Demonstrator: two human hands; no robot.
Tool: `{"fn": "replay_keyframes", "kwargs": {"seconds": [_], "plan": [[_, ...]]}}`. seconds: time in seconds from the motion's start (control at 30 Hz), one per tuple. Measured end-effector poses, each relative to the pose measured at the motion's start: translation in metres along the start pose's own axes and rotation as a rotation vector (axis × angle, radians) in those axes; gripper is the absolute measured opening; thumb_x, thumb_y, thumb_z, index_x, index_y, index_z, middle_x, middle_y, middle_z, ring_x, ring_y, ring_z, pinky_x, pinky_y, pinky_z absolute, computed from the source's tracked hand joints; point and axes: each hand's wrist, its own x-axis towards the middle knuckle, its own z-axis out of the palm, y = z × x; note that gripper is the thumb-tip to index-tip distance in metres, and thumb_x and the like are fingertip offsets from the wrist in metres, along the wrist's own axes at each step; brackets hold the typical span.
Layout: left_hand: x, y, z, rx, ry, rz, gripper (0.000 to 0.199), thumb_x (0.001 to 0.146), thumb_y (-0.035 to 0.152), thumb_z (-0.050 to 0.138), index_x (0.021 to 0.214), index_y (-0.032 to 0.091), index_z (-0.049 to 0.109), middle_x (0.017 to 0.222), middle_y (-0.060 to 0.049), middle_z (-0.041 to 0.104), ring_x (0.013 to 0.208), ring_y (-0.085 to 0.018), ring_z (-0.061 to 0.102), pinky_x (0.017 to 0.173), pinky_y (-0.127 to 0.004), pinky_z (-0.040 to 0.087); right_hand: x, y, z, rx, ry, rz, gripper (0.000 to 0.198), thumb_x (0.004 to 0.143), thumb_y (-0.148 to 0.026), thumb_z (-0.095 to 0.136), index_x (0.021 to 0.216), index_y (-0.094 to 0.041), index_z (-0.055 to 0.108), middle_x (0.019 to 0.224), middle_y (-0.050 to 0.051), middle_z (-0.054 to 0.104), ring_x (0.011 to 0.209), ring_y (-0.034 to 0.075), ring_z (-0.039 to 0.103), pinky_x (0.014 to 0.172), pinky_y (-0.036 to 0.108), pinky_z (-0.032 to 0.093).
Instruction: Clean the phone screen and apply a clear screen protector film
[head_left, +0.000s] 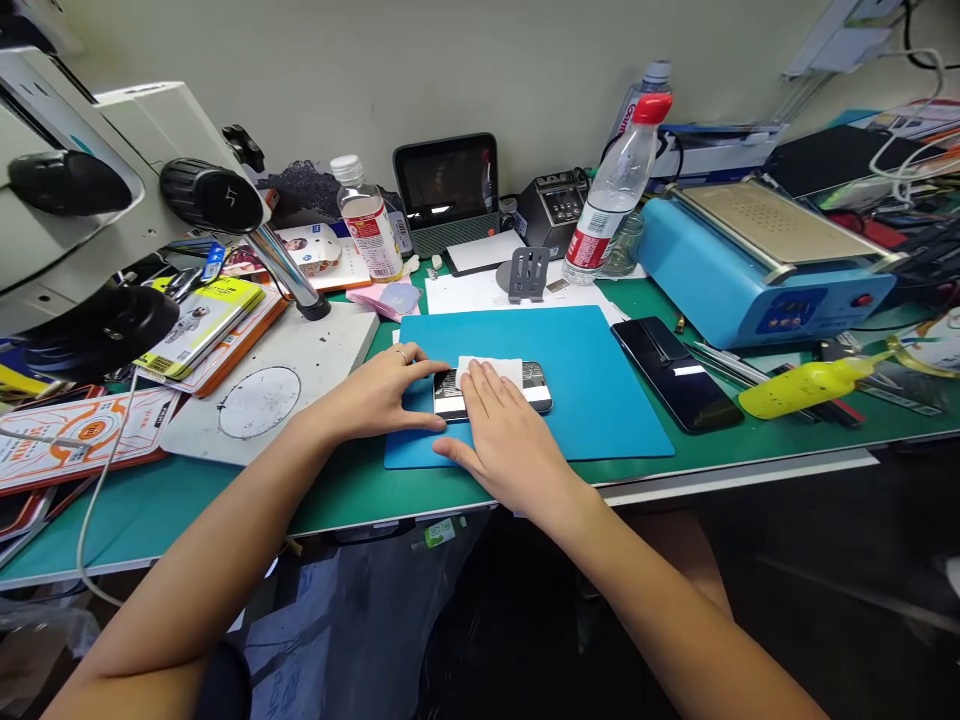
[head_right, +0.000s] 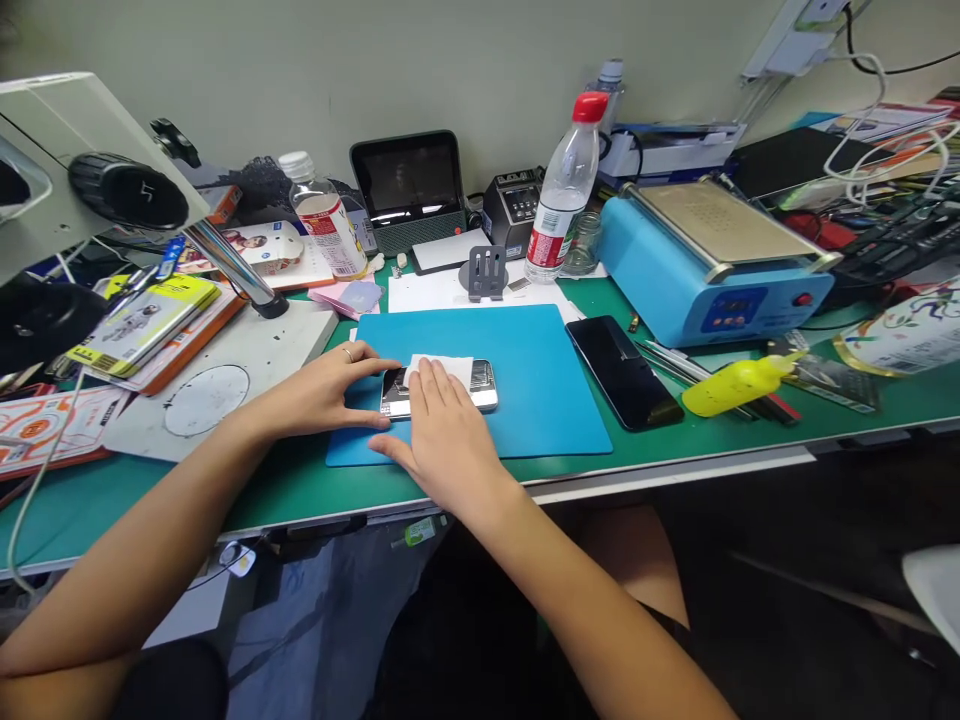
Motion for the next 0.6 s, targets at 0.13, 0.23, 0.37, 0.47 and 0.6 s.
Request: {"fn": "replay_keyframes", "kwargs": {"seconds": [0.13,0.23,0.37,0.47,0.6], "plan": [[0.0,0.002,-0.001,-0.008,-0.005,-0.016,0.073,0.086,0.067,0.068,0.144,0.023,0.058,0.119,-0.012,0.059,0.108,-0.031,0.058,0.098,-0.048,0.05,-0.007,0.003,-0.002,-0.003,-0.001,-0.016,0.098,0.099,-0.072,0.034,0.158,0.006,0.034,0.167,0.029,0.027,0.158,0.038,0.024,0.127,0.055,0.028],[0.0,0.002,-0.001,-0.005,-0.002,-0.014,0.073,0.087,0.066,0.067,0.144,0.023,0.058,0.119,-0.012,0.059,0.107,-0.031,0.059,0.097,-0.047,0.05,-0.004,0.006,-0.004,0.01,-0.021,-0.008,0.1,0.099,-0.075,0.03,0.158,0.005,0.034,0.167,0.029,0.028,0.159,0.037,0.022,0.127,0.055,0.028],[0.0,0.001,0.0,-0.019,0.01,-0.018,0.071,0.086,0.067,0.068,0.144,0.026,0.059,0.119,-0.011,0.059,0.107,-0.03,0.059,0.097,-0.046,0.05,-0.005,0.007,-0.005,0.018,-0.02,0.009,0.101,0.099,-0.075,0.031,0.158,0.006,0.032,0.168,0.029,0.026,0.159,0.037,0.02,0.128,0.055,0.025],[0.0,0.002,0.0,-0.026,0.01,-0.023,0.072,0.085,0.068,0.068,0.143,0.026,0.059,0.118,-0.011,0.059,0.106,-0.03,0.059,0.096,-0.047,0.05,-0.01,0.01,-0.007,0.041,-0.014,-0.008,0.098,0.099,-0.074,0.032,0.159,0.003,0.033,0.168,0.027,0.027,0.159,0.036,0.022,0.127,0.055,0.027],[0.0,0.003,0.0,-0.028,0.004,-0.031,0.07,0.087,0.067,0.067,0.144,0.026,0.058,0.118,-0.011,0.059,0.106,-0.03,0.058,0.097,-0.047,0.05,-0.006,0.02,-0.011,0.037,-0.052,0.01,0.1,0.099,-0.075,0.028,0.16,0.004,0.031,0.168,0.027,0.026,0.159,0.035,0.021,0.128,0.054,0.026]]}}
